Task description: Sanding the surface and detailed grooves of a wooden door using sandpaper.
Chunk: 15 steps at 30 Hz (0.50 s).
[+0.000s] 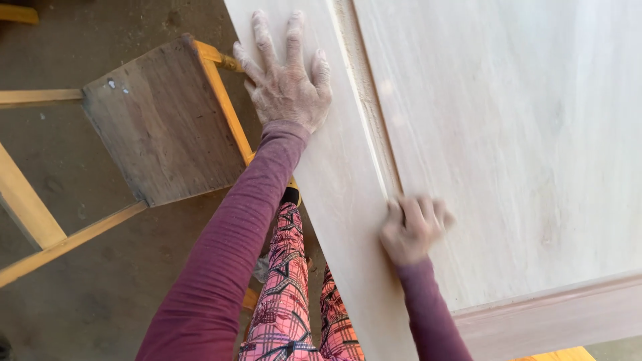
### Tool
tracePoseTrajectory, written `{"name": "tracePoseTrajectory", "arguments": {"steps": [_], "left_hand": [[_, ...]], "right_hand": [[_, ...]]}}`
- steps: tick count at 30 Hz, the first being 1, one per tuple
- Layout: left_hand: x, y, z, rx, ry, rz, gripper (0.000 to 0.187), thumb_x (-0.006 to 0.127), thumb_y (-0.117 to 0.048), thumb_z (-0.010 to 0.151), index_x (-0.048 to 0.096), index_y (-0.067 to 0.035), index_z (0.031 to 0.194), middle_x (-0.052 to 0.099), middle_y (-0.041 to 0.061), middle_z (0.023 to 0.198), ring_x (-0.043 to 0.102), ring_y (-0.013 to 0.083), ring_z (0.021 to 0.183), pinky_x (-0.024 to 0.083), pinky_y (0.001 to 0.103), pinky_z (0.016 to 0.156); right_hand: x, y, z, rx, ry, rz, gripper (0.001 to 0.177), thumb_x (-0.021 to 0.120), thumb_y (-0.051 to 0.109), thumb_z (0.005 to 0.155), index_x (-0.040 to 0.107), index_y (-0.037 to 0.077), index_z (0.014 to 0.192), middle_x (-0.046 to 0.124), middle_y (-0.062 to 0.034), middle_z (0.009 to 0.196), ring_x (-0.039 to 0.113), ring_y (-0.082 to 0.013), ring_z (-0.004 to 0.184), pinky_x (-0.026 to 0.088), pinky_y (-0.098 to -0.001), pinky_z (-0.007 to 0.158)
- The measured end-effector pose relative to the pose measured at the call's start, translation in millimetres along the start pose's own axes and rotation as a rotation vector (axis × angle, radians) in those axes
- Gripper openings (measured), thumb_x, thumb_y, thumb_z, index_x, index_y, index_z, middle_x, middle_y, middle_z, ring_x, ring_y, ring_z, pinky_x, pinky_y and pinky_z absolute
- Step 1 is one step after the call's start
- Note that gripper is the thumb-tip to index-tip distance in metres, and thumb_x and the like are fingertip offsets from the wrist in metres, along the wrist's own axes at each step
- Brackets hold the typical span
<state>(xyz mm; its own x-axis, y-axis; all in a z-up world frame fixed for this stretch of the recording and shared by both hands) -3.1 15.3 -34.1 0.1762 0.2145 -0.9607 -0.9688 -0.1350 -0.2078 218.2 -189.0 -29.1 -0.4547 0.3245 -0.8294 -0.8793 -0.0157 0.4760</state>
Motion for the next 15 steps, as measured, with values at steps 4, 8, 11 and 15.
{"name": "tracePoseTrajectory", "arguments": {"steps": [4,8,11,15], "left_hand": [[-5.4,-1.2,1.3,-0.01,0.021,-0.013,0.064,0.053,-0.055,0.103,0.03,-0.035,0.159,0.015,0.016,0.165,0.018,0.0616,0.144,0.046,0.074,0.101],[-9.6,-1.7,5.6,-0.011,0.077,-0.03,0.063,0.053,-0.055,0.102,0.032,-0.035,0.158,0.015,0.016,0.165,0.017,0.0624,0.143,0.048,0.073,0.098],[-5.9,-0.2,3.5,-0.019,0.113,-0.055,0.061,0.051,-0.054,0.103,0.032,-0.034,0.158,0.016,0.015,0.165,0.016,0.0621,0.146,0.052,0.069,0.097],[-11.6,-4.0,4.5,0.003,0.073,-0.051,0.062,0.054,-0.051,0.106,0.032,-0.033,0.161,0.014,0.016,0.166,0.016,0.0616,0.144,0.051,0.069,0.1]], "right_hand": [[26.5,41.7,91.0,-0.063,-0.016,0.077,0.006,0.073,0.01,0.083,0.067,0.012,0.083,0.062,-0.0032,0.088,0.053,-0.023,0.088,0.032,-0.0418,0.087],[12.2,24.1,62.6,-0.031,0.011,0.083,0.007,0.074,0.009,0.084,0.067,0.01,0.082,0.061,-0.0046,0.085,0.052,-0.0244,0.085,0.032,-0.042,0.085],[-34.7,0.5,-15.0,-0.025,0.017,0.093,0.008,0.073,0.007,0.083,0.067,0.008,0.088,0.063,-0.0065,0.09,0.057,-0.0257,0.094,0.035,-0.042,0.091],[-92.8,-34.8,-112.3,0.144,0.113,-0.028,0.008,0.076,0.012,0.078,0.07,0.013,0.084,0.064,-0.0008,0.085,0.057,-0.024,0.087,0.036,-0.0412,0.087]]}}
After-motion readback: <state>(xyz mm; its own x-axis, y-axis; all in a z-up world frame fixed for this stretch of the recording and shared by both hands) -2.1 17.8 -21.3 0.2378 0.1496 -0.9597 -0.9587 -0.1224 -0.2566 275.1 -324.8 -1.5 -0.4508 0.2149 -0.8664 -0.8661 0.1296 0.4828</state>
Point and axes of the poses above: each hand's wrist, its own z-axis towards the middle knuckle, its own x-axis out of the palm, y = z × x, the point moved 2 cm from there along z, towards the middle knuckle
